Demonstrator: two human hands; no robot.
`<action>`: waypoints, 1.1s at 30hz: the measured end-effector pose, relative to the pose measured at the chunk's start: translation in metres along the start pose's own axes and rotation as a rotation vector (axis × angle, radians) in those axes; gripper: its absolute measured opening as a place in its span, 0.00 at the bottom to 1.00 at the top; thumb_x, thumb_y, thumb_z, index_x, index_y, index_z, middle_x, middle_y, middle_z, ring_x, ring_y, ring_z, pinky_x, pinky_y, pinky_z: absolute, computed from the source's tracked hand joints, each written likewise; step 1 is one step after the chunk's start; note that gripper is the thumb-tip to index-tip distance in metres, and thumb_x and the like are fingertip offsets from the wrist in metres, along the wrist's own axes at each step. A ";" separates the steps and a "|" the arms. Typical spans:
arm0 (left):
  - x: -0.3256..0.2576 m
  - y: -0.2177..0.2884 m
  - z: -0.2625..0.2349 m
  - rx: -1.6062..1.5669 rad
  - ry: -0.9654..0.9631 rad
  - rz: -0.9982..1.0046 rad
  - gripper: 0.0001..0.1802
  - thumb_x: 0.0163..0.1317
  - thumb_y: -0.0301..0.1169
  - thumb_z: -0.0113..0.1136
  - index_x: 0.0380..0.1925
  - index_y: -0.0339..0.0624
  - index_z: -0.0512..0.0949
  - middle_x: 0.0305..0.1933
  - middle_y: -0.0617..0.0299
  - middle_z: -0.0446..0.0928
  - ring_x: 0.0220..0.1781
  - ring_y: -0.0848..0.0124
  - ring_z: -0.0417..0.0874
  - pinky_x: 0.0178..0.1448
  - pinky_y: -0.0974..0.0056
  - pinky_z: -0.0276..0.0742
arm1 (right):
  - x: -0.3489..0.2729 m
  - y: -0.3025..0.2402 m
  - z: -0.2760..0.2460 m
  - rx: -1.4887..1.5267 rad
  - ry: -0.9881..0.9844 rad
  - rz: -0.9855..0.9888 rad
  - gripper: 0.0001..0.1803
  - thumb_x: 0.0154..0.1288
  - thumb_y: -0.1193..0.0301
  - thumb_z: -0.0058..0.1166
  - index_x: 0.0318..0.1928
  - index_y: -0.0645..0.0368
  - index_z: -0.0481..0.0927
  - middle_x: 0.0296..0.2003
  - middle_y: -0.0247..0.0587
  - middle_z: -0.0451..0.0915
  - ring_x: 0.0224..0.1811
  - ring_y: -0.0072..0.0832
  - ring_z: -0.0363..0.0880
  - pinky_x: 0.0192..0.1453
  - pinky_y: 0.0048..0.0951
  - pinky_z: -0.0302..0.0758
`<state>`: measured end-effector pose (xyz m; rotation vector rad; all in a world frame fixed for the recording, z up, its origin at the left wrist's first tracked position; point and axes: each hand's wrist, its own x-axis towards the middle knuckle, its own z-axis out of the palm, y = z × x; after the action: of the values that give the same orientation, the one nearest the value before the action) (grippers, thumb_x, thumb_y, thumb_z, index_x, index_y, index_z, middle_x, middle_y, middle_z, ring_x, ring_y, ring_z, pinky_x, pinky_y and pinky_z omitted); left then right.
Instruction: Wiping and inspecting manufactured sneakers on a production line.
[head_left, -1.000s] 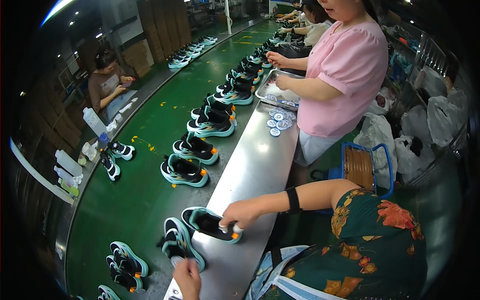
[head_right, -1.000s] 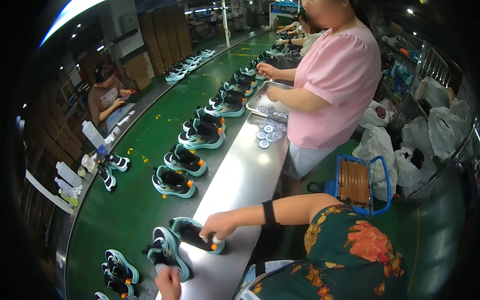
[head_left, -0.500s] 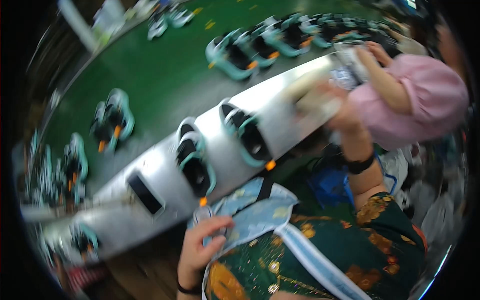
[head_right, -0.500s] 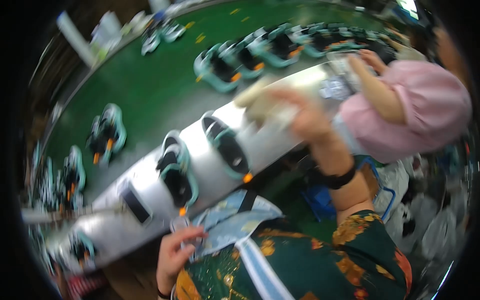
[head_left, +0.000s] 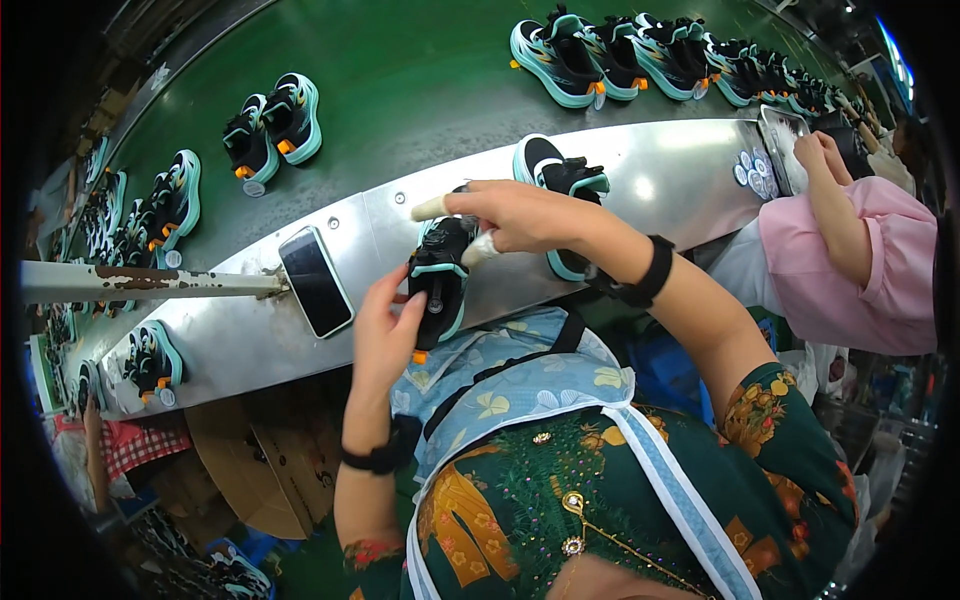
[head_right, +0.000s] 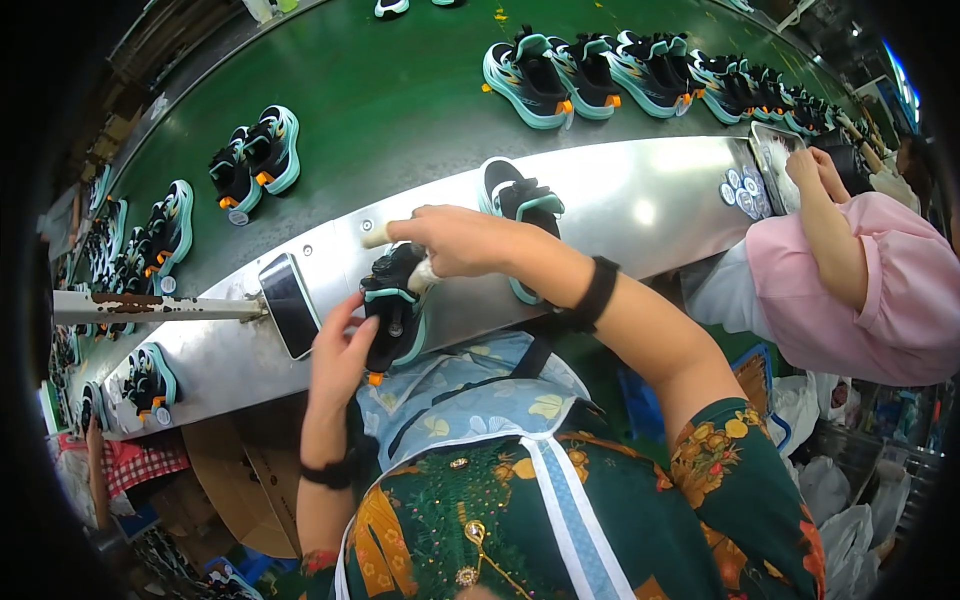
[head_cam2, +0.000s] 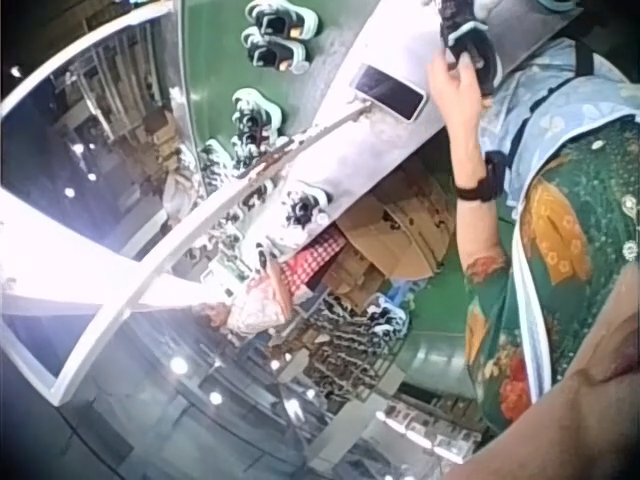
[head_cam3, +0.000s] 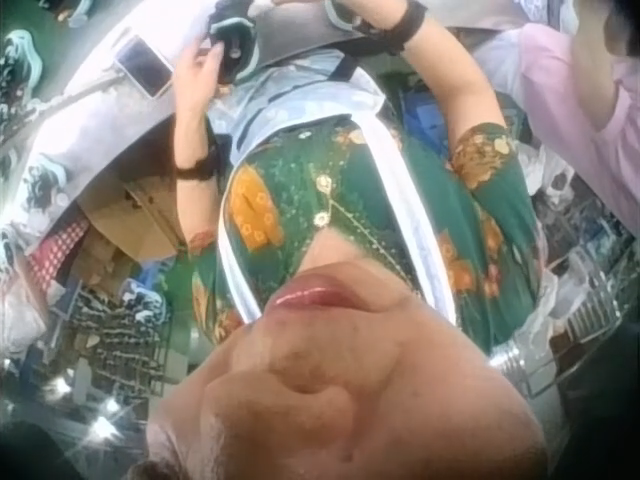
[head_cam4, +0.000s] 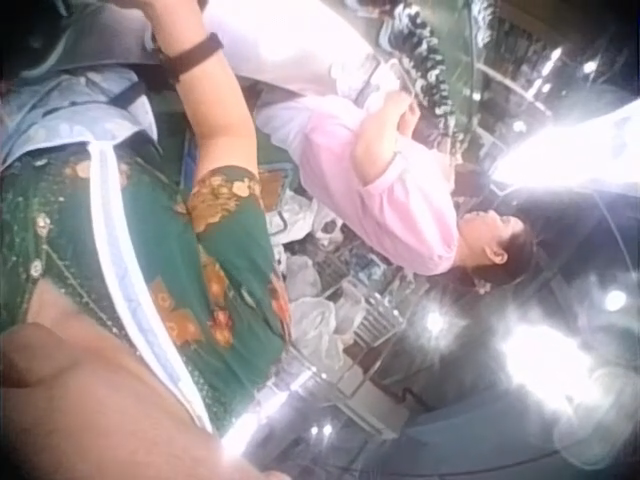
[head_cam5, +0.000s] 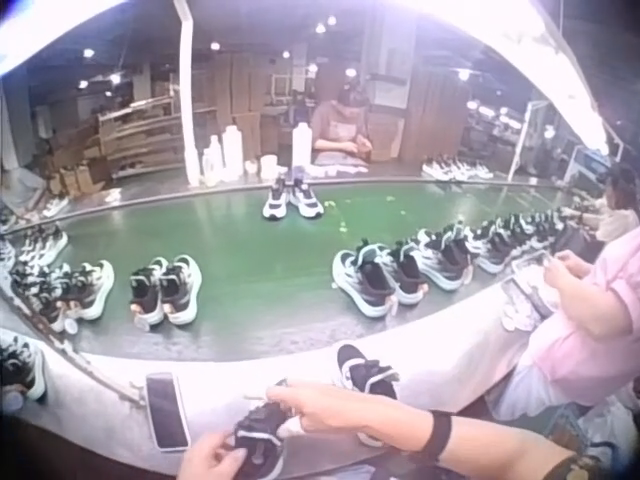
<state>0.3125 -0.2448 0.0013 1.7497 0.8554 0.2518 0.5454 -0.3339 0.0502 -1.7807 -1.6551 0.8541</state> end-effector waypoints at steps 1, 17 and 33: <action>0.014 -0.008 0.014 0.236 0.077 0.170 0.20 0.59 0.24 0.56 0.53 0.37 0.75 0.42 0.51 0.77 0.41 0.58 0.78 0.45 0.63 0.74 | 0.011 0.008 0.007 -0.050 -0.041 -0.102 0.35 0.49 0.72 0.64 0.61 0.45 0.71 0.35 0.45 0.74 0.36 0.41 0.76 0.40 0.36 0.74; 0.005 0.032 0.004 -0.455 -0.141 -0.333 0.17 0.67 0.40 0.55 0.36 0.33 0.78 0.29 0.58 0.79 0.21 0.80 0.73 0.14 0.77 0.55 | -0.001 -0.005 0.017 -0.380 -0.146 -0.134 0.27 0.41 0.83 0.59 0.46 0.56 0.72 0.35 0.47 0.72 0.40 0.48 0.77 0.39 0.43 0.74; -0.007 0.037 0.038 -0.652 -0.185 -0.443 0.10 0.69 0.27 0.48 0.38 0.33 0.78 0.24 0.53 0.80 0.07 0.83 0.56 0.12 0.75 0.49 | -0.017 -0.011 0.016 -0.128 0.054 -0.032 0.14 0.55 0.66 0.61 0.42 0.56 0.80 0.29 0.44 0.75 0.35 0.42 0.77 0.39 0.38 0.74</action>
<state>0.3444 -0.2823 0.0223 0.9361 0.8767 0.0573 0.5249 -0.3498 0.0496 -1.8404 -1.7324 0.6942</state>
